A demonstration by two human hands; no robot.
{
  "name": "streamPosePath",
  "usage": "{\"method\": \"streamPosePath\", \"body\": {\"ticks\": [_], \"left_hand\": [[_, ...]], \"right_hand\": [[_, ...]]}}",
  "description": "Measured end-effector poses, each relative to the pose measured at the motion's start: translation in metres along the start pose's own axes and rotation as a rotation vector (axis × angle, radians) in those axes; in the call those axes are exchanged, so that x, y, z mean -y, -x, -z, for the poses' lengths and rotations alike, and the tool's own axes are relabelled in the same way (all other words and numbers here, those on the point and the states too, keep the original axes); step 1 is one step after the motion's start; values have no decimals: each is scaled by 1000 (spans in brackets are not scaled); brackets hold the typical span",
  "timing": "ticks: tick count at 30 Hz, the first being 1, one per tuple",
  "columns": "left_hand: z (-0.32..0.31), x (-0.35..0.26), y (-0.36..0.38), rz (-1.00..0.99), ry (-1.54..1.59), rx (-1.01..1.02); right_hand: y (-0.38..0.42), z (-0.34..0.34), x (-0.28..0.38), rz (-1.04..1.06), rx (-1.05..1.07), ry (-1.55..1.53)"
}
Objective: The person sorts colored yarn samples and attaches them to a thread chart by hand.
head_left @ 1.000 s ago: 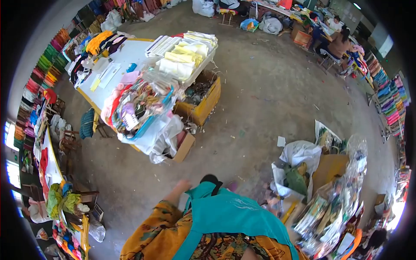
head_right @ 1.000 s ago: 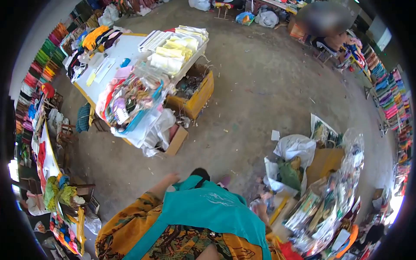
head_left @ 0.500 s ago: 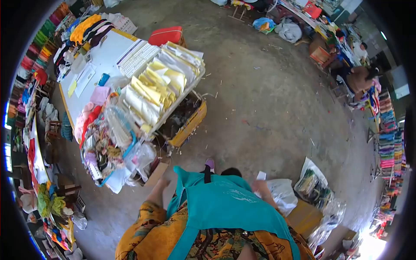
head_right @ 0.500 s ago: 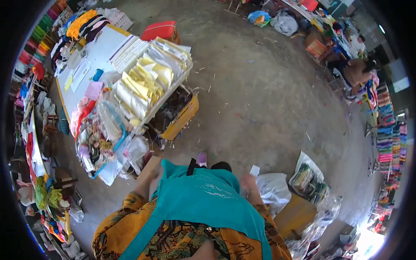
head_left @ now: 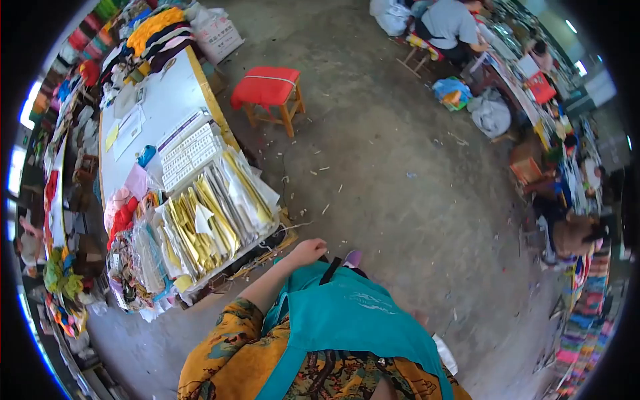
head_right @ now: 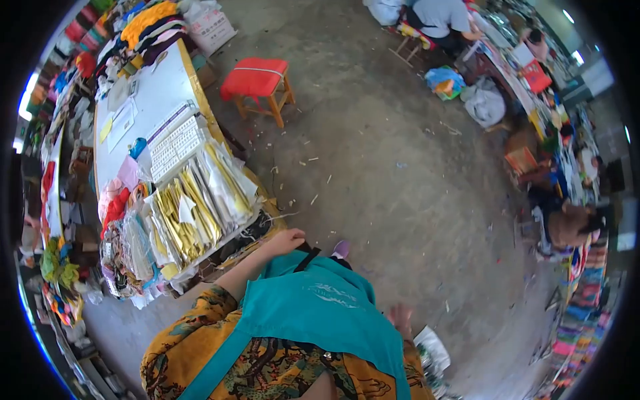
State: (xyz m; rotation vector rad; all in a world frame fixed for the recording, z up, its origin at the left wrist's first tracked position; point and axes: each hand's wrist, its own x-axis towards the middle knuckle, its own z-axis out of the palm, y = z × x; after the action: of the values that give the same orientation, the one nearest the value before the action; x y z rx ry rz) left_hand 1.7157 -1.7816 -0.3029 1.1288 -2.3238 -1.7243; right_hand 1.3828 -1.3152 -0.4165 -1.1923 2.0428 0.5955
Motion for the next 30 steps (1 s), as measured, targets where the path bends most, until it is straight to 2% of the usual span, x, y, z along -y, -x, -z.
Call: {"method": "streamPosePath", "body": {"ticks": [1, 3, 4, 5, 6, 7, 10, 12, 14, 17, 19, 20, 22, 24, 25, 26, 27, 28, 29, 30], "left_hand": [[12, -19, -9, 6, -67, 6], [25, -32, -32, 26, -63, -55], [33, -34, -45, 24, -86, -87], [39, -34, -58, 63, -80, -102], [48, -39, -71, 99, -52, -131], [60, -48, -83, 130, -23, -155], [93, -58, -129, 172, 55, -218], [123, -58, -169, 201, 123, -276], [150, -57, -198, 217, 170, -371], [184, -48, -225, 228, 213, -454], [196, -44, -228, 419, 260, -502], [194, -38, -226, 436, 325, -554], [171, -12, -217, 615, 465, -638], [114, 10, -193, 819, 681, -883], [74, 19, -174, 891, 562, -964], [13, 25, -144, 902, -108, -691], [-28, -4, -135, 1103, 270, -1022], [-53, -44, -123, 1260, 431, -1005], [-72, -92, -122, 1493, 432, -901], [-78, -133, -133, 1616, 563, -864]], "right_hand": [[-36, 47, -28, 70, -50, 207], [-122, 163, -68, 160, -310, 236], [-163, 216, -77, 88, -257, -130], [-204, 273, -76, -105, -223, -879], [-243, 333, -69, -211, -253, -1294], [-276, 385, -60, -233, -276, -1479], [-366, 511, -5, -91, -385, -1485], [-385, 587, 65, -89, -309, -1409], [-416, 628, 125, 27, -190, -1415], [-472, 685, 218, 162, -7, -1206], [-498, 722, 286, 263, 97, -1104], [-513, 743, 324, 303, 139, -1033], [-562, 776, 391, 422, 222, -902], [-594, 816, 461, 530, 244, -709], [-618, 827, 493, 565, 248, -649], [-640, 837, 527, 610, 254, -590], [-653, 852, 561, 642, 267, -481], [-688, 849, 591, 743, 175, -372], [-729, 842, 620, 841, 79, -272], [-754, 847, 648, 893, 52, -92]]}}
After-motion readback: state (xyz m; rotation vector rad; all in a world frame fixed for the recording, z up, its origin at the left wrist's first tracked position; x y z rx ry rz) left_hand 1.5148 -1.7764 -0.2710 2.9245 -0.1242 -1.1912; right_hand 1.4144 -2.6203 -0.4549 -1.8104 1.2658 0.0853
